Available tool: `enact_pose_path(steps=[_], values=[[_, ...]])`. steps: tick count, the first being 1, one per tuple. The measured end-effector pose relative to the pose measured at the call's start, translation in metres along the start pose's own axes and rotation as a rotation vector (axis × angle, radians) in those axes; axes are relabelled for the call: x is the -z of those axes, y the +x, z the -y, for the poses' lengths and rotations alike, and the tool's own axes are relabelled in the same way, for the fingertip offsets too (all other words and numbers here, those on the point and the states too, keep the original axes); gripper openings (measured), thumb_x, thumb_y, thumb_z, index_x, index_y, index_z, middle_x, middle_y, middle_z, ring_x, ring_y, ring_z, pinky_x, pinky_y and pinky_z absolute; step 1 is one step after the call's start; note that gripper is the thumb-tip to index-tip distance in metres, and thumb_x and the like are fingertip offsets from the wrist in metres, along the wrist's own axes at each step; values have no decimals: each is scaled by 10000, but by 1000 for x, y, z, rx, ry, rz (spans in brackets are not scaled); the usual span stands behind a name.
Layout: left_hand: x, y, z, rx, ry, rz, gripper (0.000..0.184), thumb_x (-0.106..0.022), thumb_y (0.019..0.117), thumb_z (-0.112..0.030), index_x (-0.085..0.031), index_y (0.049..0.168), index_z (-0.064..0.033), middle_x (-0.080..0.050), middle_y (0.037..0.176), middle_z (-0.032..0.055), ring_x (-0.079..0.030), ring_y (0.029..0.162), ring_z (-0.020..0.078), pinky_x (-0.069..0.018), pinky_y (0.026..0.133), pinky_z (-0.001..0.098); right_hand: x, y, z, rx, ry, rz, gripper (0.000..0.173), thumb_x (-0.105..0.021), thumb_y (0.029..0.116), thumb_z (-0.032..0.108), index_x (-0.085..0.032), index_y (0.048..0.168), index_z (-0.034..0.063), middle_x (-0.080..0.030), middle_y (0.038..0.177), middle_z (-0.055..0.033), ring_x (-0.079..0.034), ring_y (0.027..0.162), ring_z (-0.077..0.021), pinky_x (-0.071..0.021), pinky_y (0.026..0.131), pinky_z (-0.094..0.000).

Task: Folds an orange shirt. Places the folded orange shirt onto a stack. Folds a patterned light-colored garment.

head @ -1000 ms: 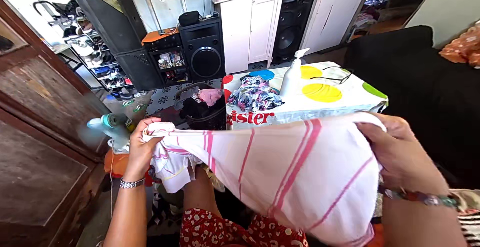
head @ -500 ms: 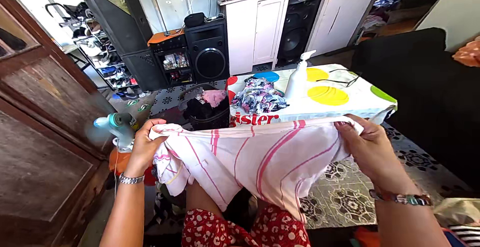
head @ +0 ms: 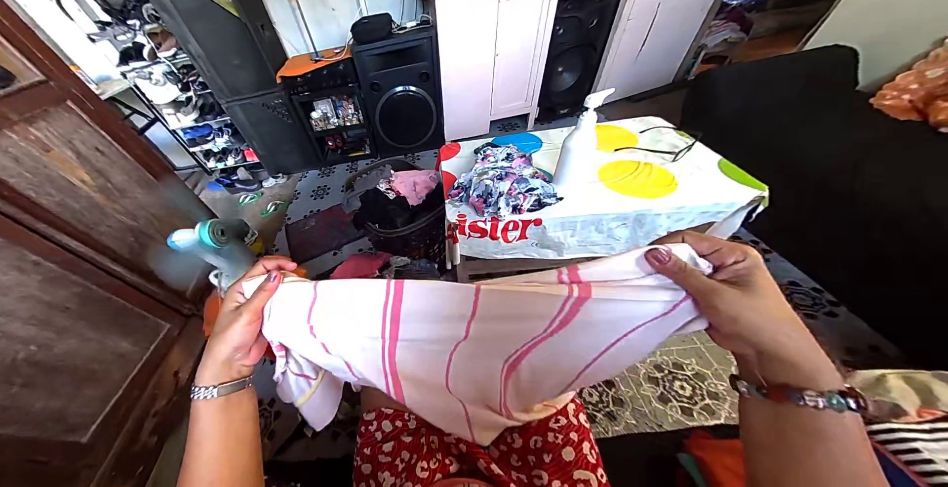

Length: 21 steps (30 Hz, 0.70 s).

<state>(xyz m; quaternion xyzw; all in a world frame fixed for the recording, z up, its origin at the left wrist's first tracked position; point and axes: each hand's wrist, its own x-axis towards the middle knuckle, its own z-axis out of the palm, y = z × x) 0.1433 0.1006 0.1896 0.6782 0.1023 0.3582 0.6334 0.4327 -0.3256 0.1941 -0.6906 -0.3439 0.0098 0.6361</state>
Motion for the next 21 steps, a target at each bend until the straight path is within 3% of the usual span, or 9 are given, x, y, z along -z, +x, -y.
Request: enact_pose_path(steps=[4, 6, 7, 9, 11, 14, 17, 19, 21], values=[[5, 0, 8, -6, 130, -167, 248, -407, 1070, -85, -655, 1068, -77, -741, 915, -35, -715, 807, 50, -618, 738, 233, -6, -7, 2, -123, 353, 87, 201, -520, 1005, 162, -696, 1091, 210, -711, 787, 68, -660, 619, 18, -584, 559, -169], [9, 2, 19, -48, 436, -227, 162, -506, 1036, -115, -651, 1069, -51, -707, 909, -46, -679, 796, 9, -585, 742, 206, -17, -11, 3, -145, 533, 113, 209, -568, 1001, 196, -687, 1167, 236, -728, 876, 57, -683, 697, 7, -601, 621, -183], [9, 1, 25, -73, 637, -230, 194, -550, 1011, -150, -670, 1090, -20, -696, 952, 0, -662, 833, 33, -565, 778, 241, -24, -13, 2, -156, 594, 114, 232, -571, 992, 180, -686, 1183, 243, -733, 926, 51, -692, 741, -1, -606, 651, -189], [-3, -4, 30, -77, 910, -177, 282, -625, 979, -166, -681, 1156, 47, -700, 1113, 208, -680, 1026, 295, -531, 923, 518, -44, -18, 1, -209, 661, 98, 291, -526, 980, 116, -699, 1191, 219, -745, 967, 30, -702, 773, -21, -609, 669, -203], [-27, -14, 33, -105, 953, -54, 312, -653, 964, -167, -681, 1181, 56, -656, 1192, 275, -632, 1123, 410, -492, 967, 597, -64, -25, 0, -292, 688, 111, 334, -473, 984, 70, -710, 1197, 169, -751, 959, 16, -701, 762, -34, -606, 676, -207], [-80, -43, 34, -100, 725, 229, 246, -645, 950, -145, -705, 1114, 28, -721, 1076, 156, -701, 981, 218, -577, 873, 400, -95, -34, -2, -321, 764, 242, 353, -438, 995, 18, -651, 1272, 71, -761, 1023, -10, -736, 861, -89, -624, 817, -261], [-133, -69, 41, 0, 476, 508, 381, -697, 903, -194, -681, 1195, 50, -724, 1117, 136, -696, 1008, 166, -568, 896, 349, -126, -45, 2, -361, 786, 359, 382, -454, 1001, -11, -549, 1371, -21, -746, 1110, -43, -740, 954, -137, -615, 911, -319], [-158, -81, 52, 1, 462, 463, 474, -715, 901, -253, -655, 1232, 81, -718, 1127, 163, -692, 1031, 170, -564, 912, 357, -141, -51, 3, -315, 725, 438, 428, -477, 998, -8, -492, 1423, -52, -708, 1215, -62, -725, 1017, -142, -606, 941, -334], [-171, -87, 59, 37, 326, 349, 308, -643, 946, -142, -669, 1154, 82, -731, 1044, 106, -696, 970, 80, -574, 890, 271, -151, -52, -1, -132, 528, 432, 451, -520, 985, -23, -473, 1429, -88, -666, 1288, -92, -715, 1023, -100, -611, 918, -293]])
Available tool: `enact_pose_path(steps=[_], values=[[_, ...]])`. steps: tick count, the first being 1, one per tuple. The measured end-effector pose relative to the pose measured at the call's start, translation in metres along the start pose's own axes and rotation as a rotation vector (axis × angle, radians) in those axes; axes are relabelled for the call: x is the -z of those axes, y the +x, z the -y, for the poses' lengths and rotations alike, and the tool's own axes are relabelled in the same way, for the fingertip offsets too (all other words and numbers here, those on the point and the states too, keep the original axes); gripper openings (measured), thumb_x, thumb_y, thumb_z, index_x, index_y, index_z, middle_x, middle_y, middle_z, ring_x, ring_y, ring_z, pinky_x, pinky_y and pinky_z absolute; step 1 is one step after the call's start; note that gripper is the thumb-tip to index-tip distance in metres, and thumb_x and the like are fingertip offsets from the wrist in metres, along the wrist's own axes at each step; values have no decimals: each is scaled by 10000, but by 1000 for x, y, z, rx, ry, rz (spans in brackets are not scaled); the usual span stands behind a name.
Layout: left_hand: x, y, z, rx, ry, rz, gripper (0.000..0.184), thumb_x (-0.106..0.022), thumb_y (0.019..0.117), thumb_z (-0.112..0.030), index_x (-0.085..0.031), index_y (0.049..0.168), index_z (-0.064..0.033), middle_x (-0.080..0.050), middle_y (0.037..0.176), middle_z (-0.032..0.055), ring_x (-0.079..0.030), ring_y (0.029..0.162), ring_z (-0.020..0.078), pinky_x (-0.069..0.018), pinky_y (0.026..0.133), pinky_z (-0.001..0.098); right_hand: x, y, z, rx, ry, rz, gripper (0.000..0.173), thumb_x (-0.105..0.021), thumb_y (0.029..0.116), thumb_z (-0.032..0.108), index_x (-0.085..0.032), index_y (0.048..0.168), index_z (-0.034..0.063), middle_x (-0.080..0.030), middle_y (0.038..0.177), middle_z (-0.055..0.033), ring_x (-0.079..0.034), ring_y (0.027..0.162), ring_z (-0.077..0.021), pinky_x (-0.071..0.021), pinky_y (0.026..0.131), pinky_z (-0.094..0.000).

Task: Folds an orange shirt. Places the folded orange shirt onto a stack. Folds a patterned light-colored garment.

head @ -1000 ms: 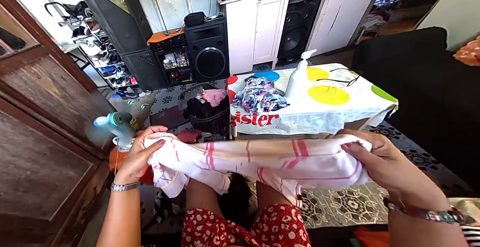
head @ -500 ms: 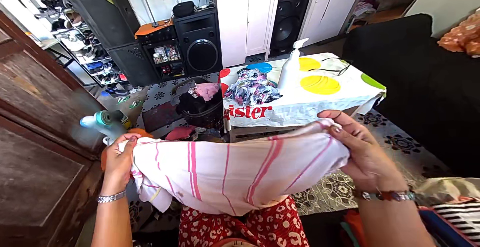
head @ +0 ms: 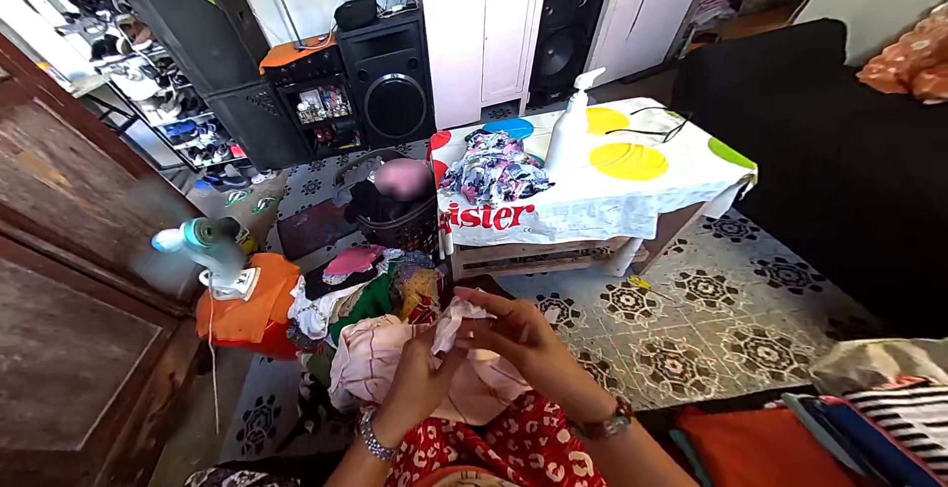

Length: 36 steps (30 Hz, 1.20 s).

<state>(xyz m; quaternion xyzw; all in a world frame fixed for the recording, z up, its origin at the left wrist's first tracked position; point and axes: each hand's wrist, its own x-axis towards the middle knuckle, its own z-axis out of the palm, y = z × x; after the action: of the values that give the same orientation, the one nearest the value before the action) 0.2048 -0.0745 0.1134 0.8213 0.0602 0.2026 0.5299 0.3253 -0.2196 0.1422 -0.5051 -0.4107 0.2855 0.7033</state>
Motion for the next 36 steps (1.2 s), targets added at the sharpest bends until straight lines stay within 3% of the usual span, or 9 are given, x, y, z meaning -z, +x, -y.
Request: enact_pose_path(steps=[3, 6, 10, 13, 20, 27, 31, 33, 36], values=[[3, -3, -10, 181, -641, -6, 250, -448, 991, -81, -683, 1076, -82, -735, 973, -40, -689, 892, 25, -579, 825, 243, 6, 5, -13, 208, -475, -92, 508, -604, 909, -1, -540, 1408, -67, -635, 1267, -182, -673, 1010, -117, -575, 878, -257], [14, -9, -24, 289, -1079, -8, 249, -507, 979, -196, -751, 997, -154, -767, 939, 8, -735, 885, 86, -614, 817, 292, -1, 1, -15, 94, -646, -91, 628, -736, 830, 152, -574, 1424, 27, -592, 1290, -247, -608, 1146, -299, -527, 971, -437], [26, -17, -31, 211, -1311, 20, 279, -518, 995, -236, -770, 1018, -118, -771, 970, 43, -743, 918, 107, -616, 830, 292, -23, -1, -60, 110, -698, -76, 469, -807, 736, 272, -721, 1107, -1, -577, 1161, -286, -538, 1121, -452, -466, 910, -603], [41, -26, -28, -16, -1391, 99, 325, -495, 1024, -252, -767, 1115, -100, -768, 1068, 29, -724, 1021, 95, -585, 914, 289, -22, -1, -75, -126, -877, 25, 372, -788, 815, 274, -747, 1055, -7, -576, 1268, -299, -504, 1230, -500, -428, 982, -656], [85, -38, -25, -269, -1240, -199, 359, -443, 1040, -242, -767, 1101, -102, -775, 1061, 19, -729, 1020, 90, -598, 896, 281, 9, -8, -79, -397, -267, 175, 191, -534, 1031, 76, -631, 1100, -74, -678, 1022, -116, -668, 889, -118, -572, 829, -307], [67, -41, -32, -288, -1323, -41, 362, -435, 1037, -200, -759, 1143, -77, -773, 1091, 21, -719, 1051, 78, -575, 939, 266, -34, 3, -65, -210, -471, 358, 800, -848, 803, 188, -473, 1478, -22, -496, 1457, -283, -531, 1306, -382, -467, 1067, -500], [86, -41, -37, -348, -1208, -153, 349, -452, 1033, -209, -767, 1121, -87, -774, 1081, 6, -719, 1037, 67, -578, 923, 254, -31, 5, -69, -233, -477, 487, 331, -723, 922, 103, -654, 1169, -105, -693, 1027, -242, -674, 952, -294, -531, 893, -463], [104, -39, -36, -267, -1107, -284, 336, -466, 1033, -236, -772, 1082, -105, -776, 1048, 3, -725, 1009, 65, -597, 888, 253, -16, 0, -73, -231, -141, 390, 100, -597, 953, 71, -685, 918, 41, -665, 783, 45, -622, 728, -1, -533, 701, -219], [127, -35, -17, -43, -620, -518, 220, -453, 1034, -107, -667, 1080, -81, -746, 960, 12, -722, 883, 70, -615, 775, 245, -6, -4, -56, -368, 293, 247, 340, -414, 1027, 112, -701, 879, 217, -743, 821, 127, -688, 762, 30, -590, 727, -205]])
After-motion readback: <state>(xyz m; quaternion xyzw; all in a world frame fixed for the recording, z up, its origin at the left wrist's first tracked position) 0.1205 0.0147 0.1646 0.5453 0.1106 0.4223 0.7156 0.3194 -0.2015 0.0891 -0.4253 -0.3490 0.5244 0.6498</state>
